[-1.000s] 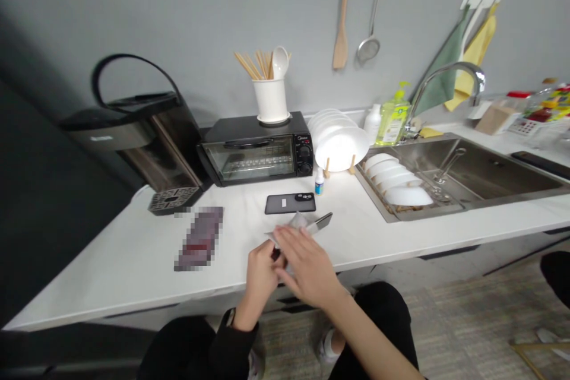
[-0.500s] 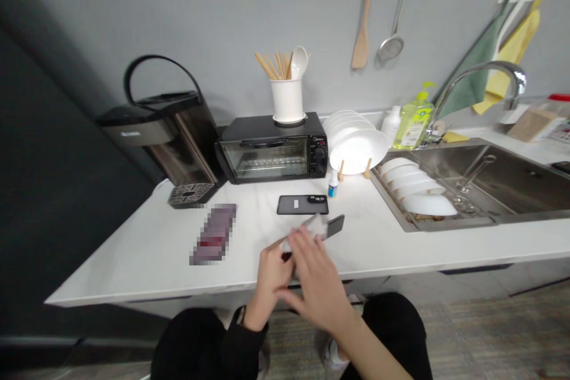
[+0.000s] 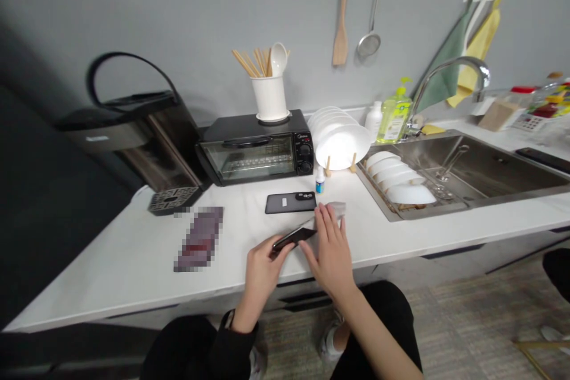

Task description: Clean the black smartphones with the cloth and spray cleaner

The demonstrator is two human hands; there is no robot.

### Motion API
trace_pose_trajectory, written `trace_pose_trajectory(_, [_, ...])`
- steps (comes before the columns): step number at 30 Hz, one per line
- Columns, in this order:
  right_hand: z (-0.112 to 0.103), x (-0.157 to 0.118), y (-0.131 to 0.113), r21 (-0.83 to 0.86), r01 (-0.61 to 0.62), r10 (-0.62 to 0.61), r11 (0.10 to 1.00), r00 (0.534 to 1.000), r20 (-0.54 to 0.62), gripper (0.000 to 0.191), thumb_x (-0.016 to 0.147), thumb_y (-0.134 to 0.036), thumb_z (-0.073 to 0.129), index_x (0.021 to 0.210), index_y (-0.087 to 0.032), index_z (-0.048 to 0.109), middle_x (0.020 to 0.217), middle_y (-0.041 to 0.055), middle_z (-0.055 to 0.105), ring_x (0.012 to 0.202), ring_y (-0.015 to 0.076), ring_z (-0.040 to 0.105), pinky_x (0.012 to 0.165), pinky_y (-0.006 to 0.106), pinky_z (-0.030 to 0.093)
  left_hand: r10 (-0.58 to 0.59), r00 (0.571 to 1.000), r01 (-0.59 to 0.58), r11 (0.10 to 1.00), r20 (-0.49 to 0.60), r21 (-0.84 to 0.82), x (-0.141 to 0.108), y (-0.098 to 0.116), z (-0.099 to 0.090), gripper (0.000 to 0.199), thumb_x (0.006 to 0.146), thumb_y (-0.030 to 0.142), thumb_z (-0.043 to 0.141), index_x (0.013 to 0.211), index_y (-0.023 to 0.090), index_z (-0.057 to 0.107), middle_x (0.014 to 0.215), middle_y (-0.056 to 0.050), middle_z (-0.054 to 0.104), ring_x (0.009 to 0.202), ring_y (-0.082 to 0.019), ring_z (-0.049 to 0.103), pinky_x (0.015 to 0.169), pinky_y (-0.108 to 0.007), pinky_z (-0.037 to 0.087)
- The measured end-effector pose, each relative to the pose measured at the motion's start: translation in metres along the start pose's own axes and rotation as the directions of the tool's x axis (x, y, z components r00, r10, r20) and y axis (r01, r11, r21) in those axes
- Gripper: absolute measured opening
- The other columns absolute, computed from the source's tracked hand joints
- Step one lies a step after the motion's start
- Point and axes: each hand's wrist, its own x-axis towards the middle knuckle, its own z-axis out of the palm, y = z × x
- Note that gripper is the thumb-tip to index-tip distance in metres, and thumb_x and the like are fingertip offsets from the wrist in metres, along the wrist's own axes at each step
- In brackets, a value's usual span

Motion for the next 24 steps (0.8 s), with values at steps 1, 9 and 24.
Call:
trace_pose_trajectory(1, [0.0,0.001,0.001,0.023,0.046,-0.047,0.999,0.999,0.026,0.083,0.105,-0.048,0.049,0.169,-0.015,0.009,0.169,0.0185,0.033,0.16,0.0363,0.023,0.122,0.066,0.033,-0.005,1.0,0.005,1.0,0.005,-0.006,0.0,0.001,0.0,0.016,0.096,0.028,0.063,0.094,0.02,0.077,0.084,-0.004,0.079,0.068,-0.017,0.07,0.067,-0.024,0.053])
trace_pose_trajectory(9, [0.0,0.003,0.003,0.055,0.054,-0.055,0.997,0.999,0.003,0.074,0.105,-0.049,0.048,0.167,-0.018,0.023,0.157,0.0168,0.052,0.153,0.0357,0.038,0.123,0.066,0.029,0.036,0.999,-0.036,0.999,0.003,-0.027,-0.002,0.001,0.001,0.015,0.095,0.025,0.063,0.097,0.021,0.078,0.09,-0.005,0.08,0.076,-0.018,0.072,0.072,-0.025,0.055])
trace_pose_trajectory(24, [0.0,-0.001,0.013,-0.046,0.037,-0.035,0.998,0.999,0.04,0.081,0.107,-0.052,0.043,0.17,-0.017,0.005,0.167,0.0187,0.038,0.157,0.0349,0.031,0.124,0.065,0.026,0.003,1.0,-0.004,0.999,-0.001,-0.043,-0.001,0.001,0.0,0.015,0.095,0.026,0.064,0.093,0.019,0.077,0.088,-0.006,0.079,0.076,-0.019,0.071,0.071,-0.026,0.053])
